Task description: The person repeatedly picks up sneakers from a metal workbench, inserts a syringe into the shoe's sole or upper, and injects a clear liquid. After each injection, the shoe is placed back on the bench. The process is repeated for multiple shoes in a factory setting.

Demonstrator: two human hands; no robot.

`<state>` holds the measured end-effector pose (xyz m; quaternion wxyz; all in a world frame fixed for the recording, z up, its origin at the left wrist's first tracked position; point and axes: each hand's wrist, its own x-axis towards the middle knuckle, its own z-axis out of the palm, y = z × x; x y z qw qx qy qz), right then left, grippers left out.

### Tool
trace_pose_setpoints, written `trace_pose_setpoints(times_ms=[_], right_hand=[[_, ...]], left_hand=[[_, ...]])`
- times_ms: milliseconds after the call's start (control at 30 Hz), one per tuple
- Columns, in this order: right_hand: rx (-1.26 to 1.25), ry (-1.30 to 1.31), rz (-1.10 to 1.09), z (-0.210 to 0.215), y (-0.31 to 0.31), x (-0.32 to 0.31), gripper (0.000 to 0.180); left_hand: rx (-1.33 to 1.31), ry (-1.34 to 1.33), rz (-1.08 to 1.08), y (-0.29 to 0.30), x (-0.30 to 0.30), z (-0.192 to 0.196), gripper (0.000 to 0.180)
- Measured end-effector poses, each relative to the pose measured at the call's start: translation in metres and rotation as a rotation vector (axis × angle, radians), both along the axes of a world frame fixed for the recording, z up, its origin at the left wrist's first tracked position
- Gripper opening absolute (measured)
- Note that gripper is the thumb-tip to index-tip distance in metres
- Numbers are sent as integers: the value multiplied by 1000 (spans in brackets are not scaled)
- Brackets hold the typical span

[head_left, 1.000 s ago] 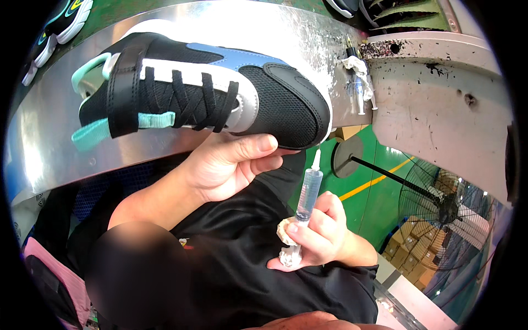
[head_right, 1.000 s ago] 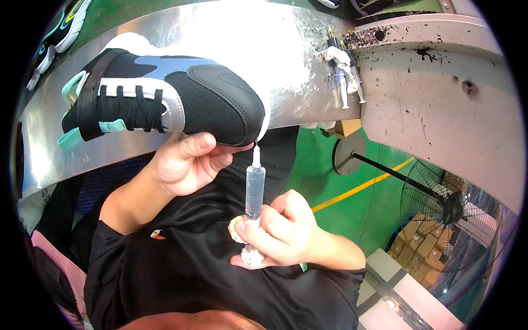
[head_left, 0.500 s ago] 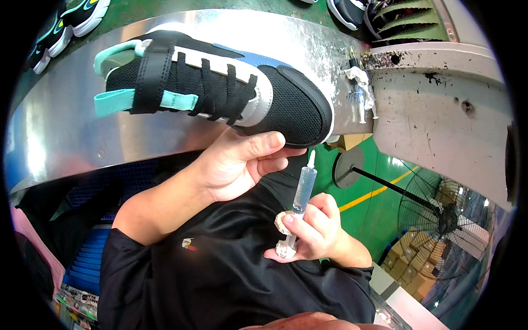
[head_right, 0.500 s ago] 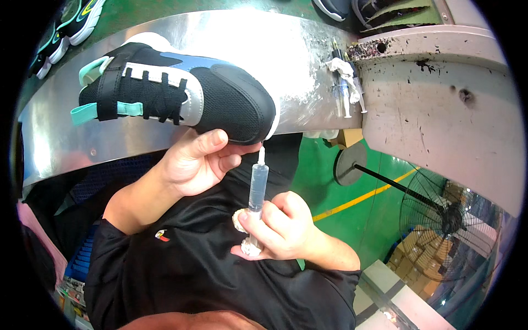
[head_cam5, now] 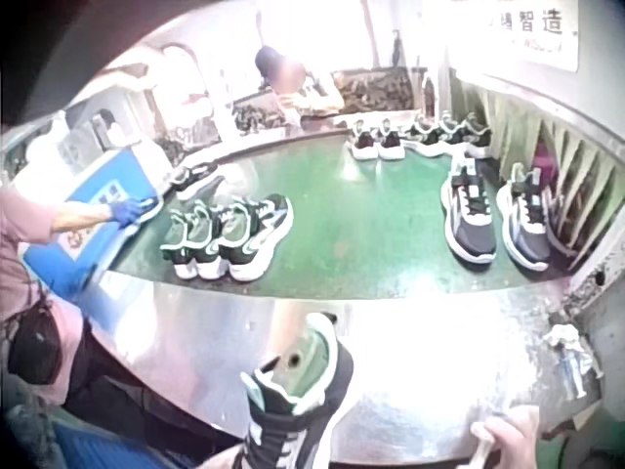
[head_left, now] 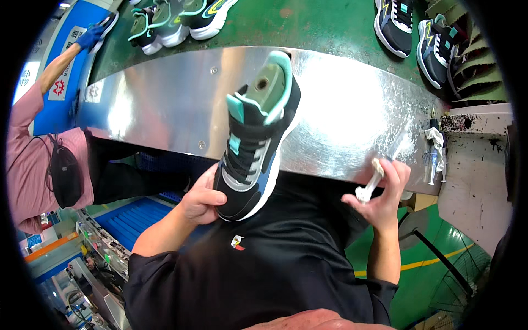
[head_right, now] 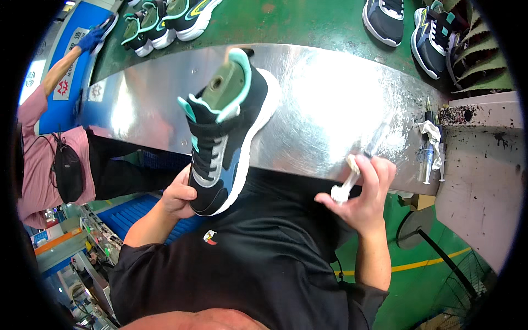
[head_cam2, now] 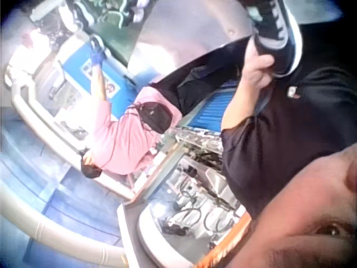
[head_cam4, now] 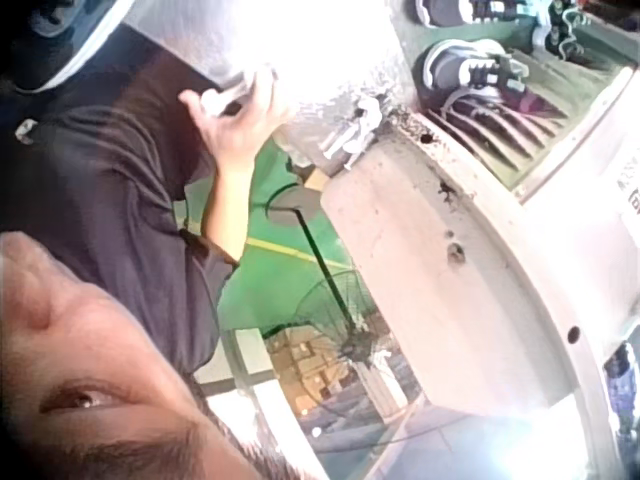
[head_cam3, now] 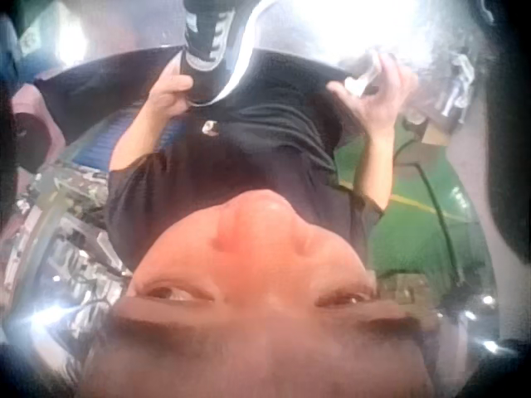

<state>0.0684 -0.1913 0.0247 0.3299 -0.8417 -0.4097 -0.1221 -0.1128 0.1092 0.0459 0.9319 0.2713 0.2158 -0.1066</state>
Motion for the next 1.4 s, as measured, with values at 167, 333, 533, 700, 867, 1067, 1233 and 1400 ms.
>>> trace_pose_setpoints(times_ms=[167,333,533,700,867,1067,1233,1400], right_hand=[[47,4,-21,-6,14,22,81],[24,-31,-40,-8,17,23,79],[-18,-25,-59,-6,18,25,80],[-6,13,-42,-7,16,25,81],[-26,57,-12,-6,14,29,79],[-25,30,-75,-6,8,27,79],[-23,36,-71,-9,7,27,83],[3,25,-44,-8,11,25,87]], left_hand=[[242,-59,-63,5,57,3,82],[249,-366,-47,-5,219,-20,42],[359,-177,-123,-13,246,-3,33],[895,-316,504,135,202,-44,48],[1501,-217,513,204,226,-52,72],[1485,-108,519,197,271,-35,80],[1291,-254,427,187,236,-14,67],[1279,-365,373,124,144,-1,76]])
